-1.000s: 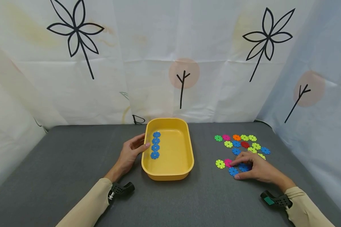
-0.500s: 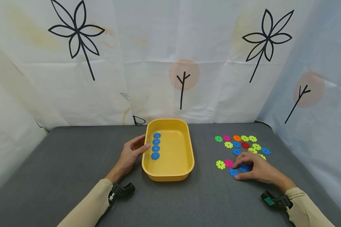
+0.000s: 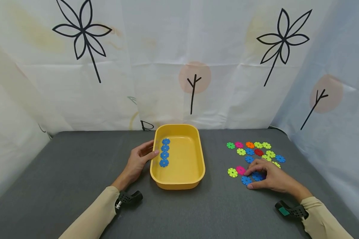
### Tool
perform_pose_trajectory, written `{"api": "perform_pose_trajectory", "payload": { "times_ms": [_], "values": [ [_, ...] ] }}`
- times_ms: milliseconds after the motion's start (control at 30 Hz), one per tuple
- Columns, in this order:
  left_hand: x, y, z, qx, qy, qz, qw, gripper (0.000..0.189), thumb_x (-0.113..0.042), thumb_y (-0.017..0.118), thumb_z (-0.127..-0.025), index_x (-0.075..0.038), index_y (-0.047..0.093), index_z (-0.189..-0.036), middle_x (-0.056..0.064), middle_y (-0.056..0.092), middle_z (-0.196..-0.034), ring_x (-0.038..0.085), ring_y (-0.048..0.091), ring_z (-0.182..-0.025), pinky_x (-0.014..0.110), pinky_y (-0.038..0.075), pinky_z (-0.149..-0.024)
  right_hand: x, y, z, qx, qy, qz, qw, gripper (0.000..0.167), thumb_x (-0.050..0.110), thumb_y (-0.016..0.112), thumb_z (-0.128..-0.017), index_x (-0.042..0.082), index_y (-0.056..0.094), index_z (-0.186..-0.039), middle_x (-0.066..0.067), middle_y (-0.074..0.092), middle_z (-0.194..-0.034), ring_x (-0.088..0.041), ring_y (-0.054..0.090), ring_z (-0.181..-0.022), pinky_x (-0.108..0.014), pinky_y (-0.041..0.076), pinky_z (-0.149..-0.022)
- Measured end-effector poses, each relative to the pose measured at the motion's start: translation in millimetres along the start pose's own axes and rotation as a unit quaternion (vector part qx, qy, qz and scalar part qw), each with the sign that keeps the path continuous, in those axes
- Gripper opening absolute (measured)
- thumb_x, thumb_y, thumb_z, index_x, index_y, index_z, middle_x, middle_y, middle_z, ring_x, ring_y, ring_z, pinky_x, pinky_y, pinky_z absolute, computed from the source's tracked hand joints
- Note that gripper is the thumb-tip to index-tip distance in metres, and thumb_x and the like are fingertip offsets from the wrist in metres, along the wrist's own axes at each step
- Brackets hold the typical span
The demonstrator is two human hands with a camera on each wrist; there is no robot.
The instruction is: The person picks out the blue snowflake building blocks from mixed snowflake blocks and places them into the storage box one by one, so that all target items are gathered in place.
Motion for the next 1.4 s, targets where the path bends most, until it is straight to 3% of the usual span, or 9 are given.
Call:
{"api": "perform_pose_trajectory", "payload": {
  "times_ms": [267,1133,1400],
  "values": [
    [-1.4,-0.2,-2.4,0.007,0.004,0.005,1.0,0.058,-0.013,0.067,-0.099,0.0,0.045,-0.151,0.021,0.048,-0.15,0.035,0.047,-0.137,0.023,0.05,-0.098,0.7,-2.1,-0.6,0.006,-0.014,-0.002,0.9999,0.026,0.013,0.089,-0.078,0.02,0.08,-0.102,0.003,0.063,-0.102,-0.011,0.052,-0.097,-0.027,0.045,-0.073],
    [-0.5,-0.5,0.1,0.012,0.02,0.018,0.9996,0.059,-0.009,0.066,-0.099,0.003,0.042,-0.151,0.025,0.046,-0.15,0.038,0.046,-0.138,0.022,0.05,-0.098,5.0,-1.3,-1.2,0.013,-0.001,-0.007,0.9999,0.026,0.016,0.088,-0.08,0.024,0.075,-0.102,0.005,0.064,-0.103,-0.011,0.054,-0.095,-0.027,0.045,-0.074],
    [-0.8,0.1,1.0,0.01,0.018,0.019,0.9996,0.059,-0.009,0.066,-0.099,0.004,0.043,-0.151,0.025,0.047,-0.149,0.039,0.047,-0.137,0.022,0.05,-0.097,7.1,0.7,-1.1,0.004,-0.026,0.013,0.9996,0.029,0.015,0.089,-0.079,0.025,0.073,-0.102,0.007,0.067,-0.101,-0.011,0.055,-0.092,-0.027,0.048,-0.074]
  ]
}}
Point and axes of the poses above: each hand's wrist, its own z-axis away from the middle knuckle, its own y-axis out of the palm, x = y × z, the point moved 2 cm from there along -z, towards the middle knuckle
